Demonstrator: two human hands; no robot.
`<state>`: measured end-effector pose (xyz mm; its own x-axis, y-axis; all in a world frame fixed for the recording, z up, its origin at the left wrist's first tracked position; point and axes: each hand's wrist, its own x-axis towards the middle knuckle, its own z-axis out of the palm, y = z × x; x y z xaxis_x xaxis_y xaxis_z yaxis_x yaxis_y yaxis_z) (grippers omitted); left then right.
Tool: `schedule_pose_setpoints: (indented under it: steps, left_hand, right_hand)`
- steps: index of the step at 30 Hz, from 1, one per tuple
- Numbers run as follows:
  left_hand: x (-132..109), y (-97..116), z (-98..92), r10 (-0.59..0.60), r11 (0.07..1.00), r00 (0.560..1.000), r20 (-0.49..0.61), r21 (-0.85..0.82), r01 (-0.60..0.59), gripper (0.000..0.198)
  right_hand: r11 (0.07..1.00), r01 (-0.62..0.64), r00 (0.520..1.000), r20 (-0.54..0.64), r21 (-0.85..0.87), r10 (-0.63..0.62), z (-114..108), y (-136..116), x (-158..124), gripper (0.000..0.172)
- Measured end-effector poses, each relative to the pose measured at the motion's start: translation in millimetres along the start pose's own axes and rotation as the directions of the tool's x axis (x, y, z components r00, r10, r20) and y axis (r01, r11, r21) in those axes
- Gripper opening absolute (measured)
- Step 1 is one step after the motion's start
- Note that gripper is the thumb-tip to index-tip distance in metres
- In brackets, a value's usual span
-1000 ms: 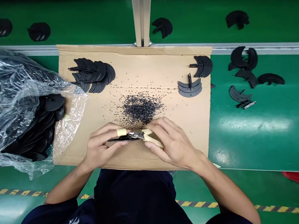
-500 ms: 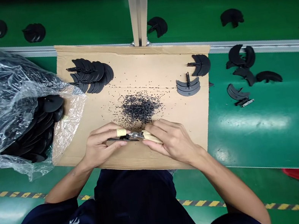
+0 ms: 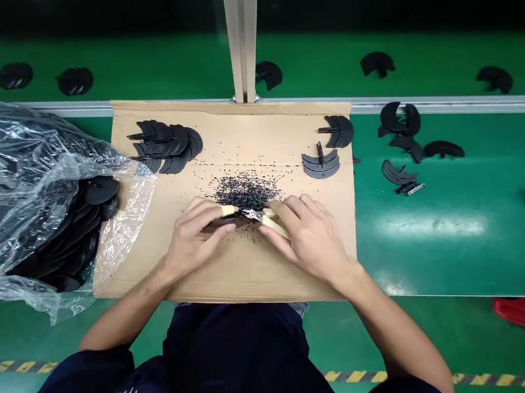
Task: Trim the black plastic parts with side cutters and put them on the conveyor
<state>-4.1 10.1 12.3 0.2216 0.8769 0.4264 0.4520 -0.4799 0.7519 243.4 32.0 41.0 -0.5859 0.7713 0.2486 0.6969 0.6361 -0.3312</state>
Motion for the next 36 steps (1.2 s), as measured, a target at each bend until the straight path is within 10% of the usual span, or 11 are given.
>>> schedule_pose_setpoints:
  steps: [10, 15, 21, 27, 36]
  left_hand:
    - [-9.0, -1.8, 7.6, -0.286, 0.847, 0.958, 0.034, -0.458, 0.269, 0.028]
    - [-11.6, 2.4, -8.2, -0.159, 0.965, 0.986, 0.042, -0.204, 0.164, 0.025]
    - [-17.0, 8.1, -23.8, 0.078, 0.992, 0.978, 0.192, 0.081, -0.095, 0.033]
    - [-22.5, 10.6, -16.9, 0.008, 0.996, 0.996, 0.093, -0.094, 0.001, 0.021]
    - [-24.5, 14.6, -9.1, -0.210, 0.898, 0.978, 0.015, -0.392, 0.199, 0.019]
  right_hand:
    - [0.734, -0.250, 0.942, -0.016, 0.632, 0.334, 24.2, -24.4, 2.4, 0.024]
    - [0.903, 0.123, 0.980, -0.192, 0.413, -0.046, 14.1, -35.9, 12.0, 0.010]
    - [0.927, 0.370, 0.920, -0.112, -0.058, -0.374, -0.8, -48.5, 5.6, 0.022]
    - [0.904, 0.249, 0.966, -0.158, 0.347, -0.205, -3.5, -30.2, -2.6, 0.028]
    - [0.937, 0.149, 0.989, -0.054, 0.315, -0.139, 11.3, -6.3, 0.8, 0.022]
